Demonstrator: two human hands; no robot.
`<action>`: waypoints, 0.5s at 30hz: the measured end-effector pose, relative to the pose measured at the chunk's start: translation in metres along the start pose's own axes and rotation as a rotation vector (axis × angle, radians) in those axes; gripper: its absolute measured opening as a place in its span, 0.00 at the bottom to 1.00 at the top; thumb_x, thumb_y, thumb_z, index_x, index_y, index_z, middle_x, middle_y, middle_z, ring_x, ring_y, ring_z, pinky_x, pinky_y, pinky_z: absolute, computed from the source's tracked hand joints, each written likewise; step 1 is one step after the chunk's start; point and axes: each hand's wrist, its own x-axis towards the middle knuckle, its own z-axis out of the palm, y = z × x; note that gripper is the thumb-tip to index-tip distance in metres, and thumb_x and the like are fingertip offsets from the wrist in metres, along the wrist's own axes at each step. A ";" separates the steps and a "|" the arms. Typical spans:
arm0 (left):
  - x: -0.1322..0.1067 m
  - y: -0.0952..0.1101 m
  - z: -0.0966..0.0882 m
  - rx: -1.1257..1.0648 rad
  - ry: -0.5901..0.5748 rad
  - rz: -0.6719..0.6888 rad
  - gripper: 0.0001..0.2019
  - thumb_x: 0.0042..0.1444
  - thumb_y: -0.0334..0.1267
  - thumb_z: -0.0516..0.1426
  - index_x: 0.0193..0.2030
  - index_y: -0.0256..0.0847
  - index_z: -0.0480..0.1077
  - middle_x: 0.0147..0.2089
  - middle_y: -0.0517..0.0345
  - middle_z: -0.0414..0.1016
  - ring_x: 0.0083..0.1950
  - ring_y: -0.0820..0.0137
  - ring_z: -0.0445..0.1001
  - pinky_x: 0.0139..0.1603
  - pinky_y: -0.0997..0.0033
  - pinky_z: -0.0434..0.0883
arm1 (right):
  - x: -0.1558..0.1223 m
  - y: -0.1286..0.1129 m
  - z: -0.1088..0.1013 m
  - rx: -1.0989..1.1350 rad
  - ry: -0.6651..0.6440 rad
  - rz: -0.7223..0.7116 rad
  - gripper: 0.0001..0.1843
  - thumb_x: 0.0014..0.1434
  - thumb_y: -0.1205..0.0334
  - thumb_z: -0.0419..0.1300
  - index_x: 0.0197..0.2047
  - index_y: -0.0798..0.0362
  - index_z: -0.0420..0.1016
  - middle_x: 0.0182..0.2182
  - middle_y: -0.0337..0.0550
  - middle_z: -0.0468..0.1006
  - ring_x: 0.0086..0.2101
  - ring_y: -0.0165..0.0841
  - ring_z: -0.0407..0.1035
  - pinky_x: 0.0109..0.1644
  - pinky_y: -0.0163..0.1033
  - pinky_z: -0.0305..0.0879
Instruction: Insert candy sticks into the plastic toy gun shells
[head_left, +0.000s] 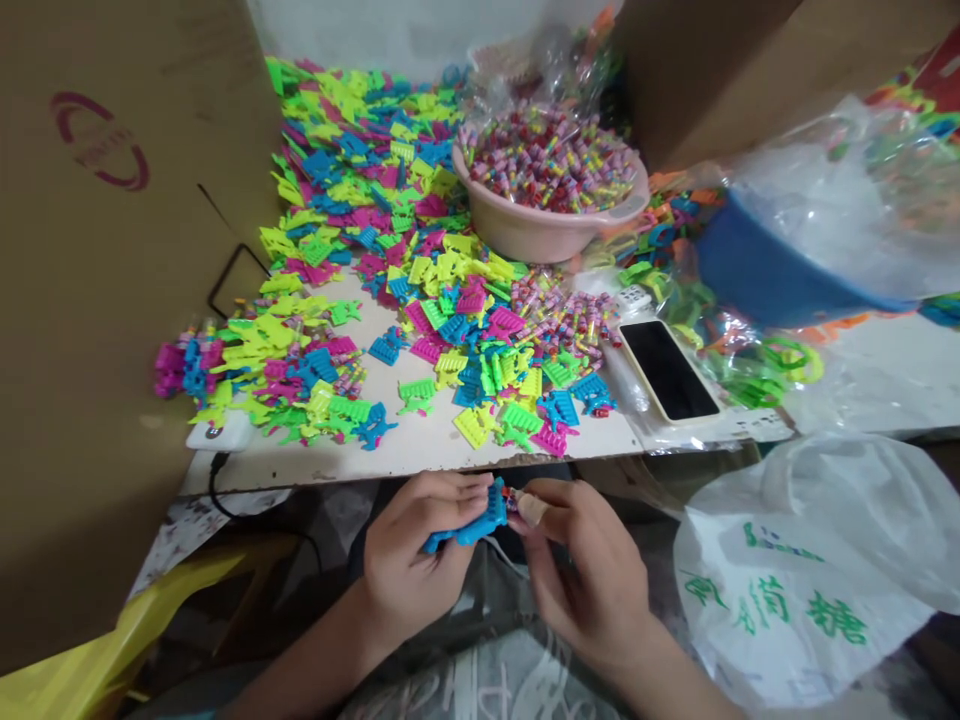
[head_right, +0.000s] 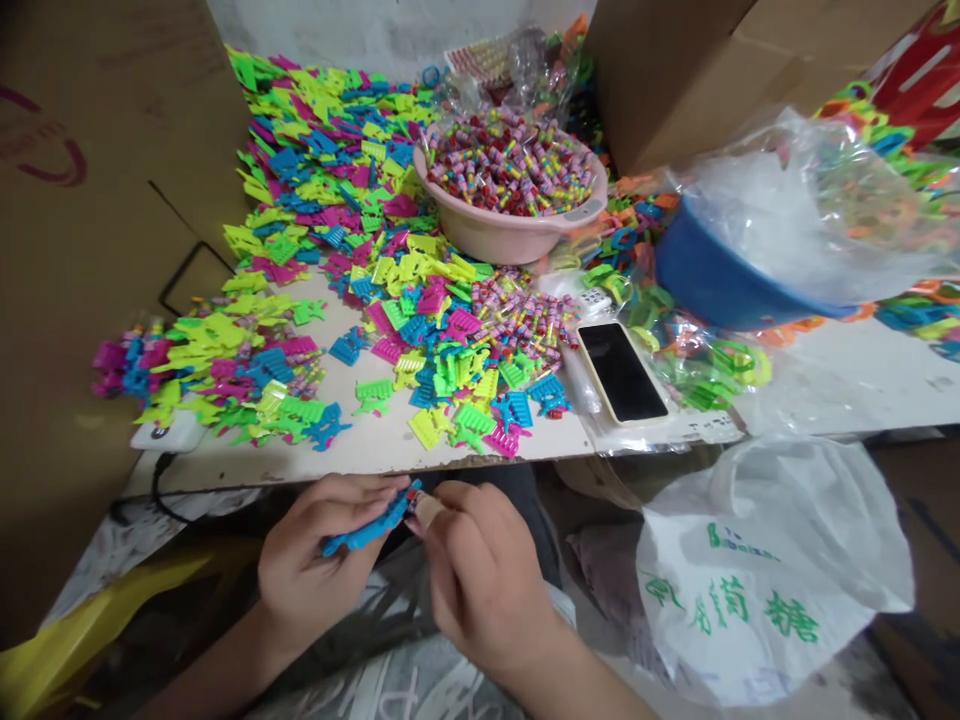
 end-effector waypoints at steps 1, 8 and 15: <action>0.000 -0.001 -0.001 -0.007 -0.009 0.003 0.16 0.49 0.13 0.59 0.39 0.36 0.73 0.39 0.56 0.79 0.45 0.69 0.82 0.49 0.74 0.79 | -0.001 0.000 0.000 -0.017 -0.003 -0.010 0.13 0.62 0.78 0.53 0.48 0.56 0.67 0.37 0.50 0.76 0.33 0.34 0.68 0.35 0.38 0.67; 0.007 0.001 -0.009 -0.067 -0.110 -0.033 0.14 0.50 0.15 0.59 0.37 0.38 0.72 0.36 0.56 0.79 0.42 0.68 0.82 0.44 0.74 0.80 | 0.001 0.003 -0.004 0.051 -0.053 -0.089 0.13 0.60 0.79 0.50 0.43 0.55 0.66 0.35 0.49 0.74 0.33 0.34 0.65 0.34 0.37 0.66; 0.010 0.007 -0.017 -0.004 -0.194 -0.071 0.15 0.53 0.16 0.56 0.41 0.39 0.70 0.36 0.55 0.78 0.38 0.72 0.80 0.40 0.75 0.79 | 0.011 -0.001 -0.014 0.061 -0.197 -0.121 0.11 0.61 0.78 0.48 0.40 0.54 0.65 0.34 0.47 0.75 0.33 0.33 0.67 0.37 0.36 0.69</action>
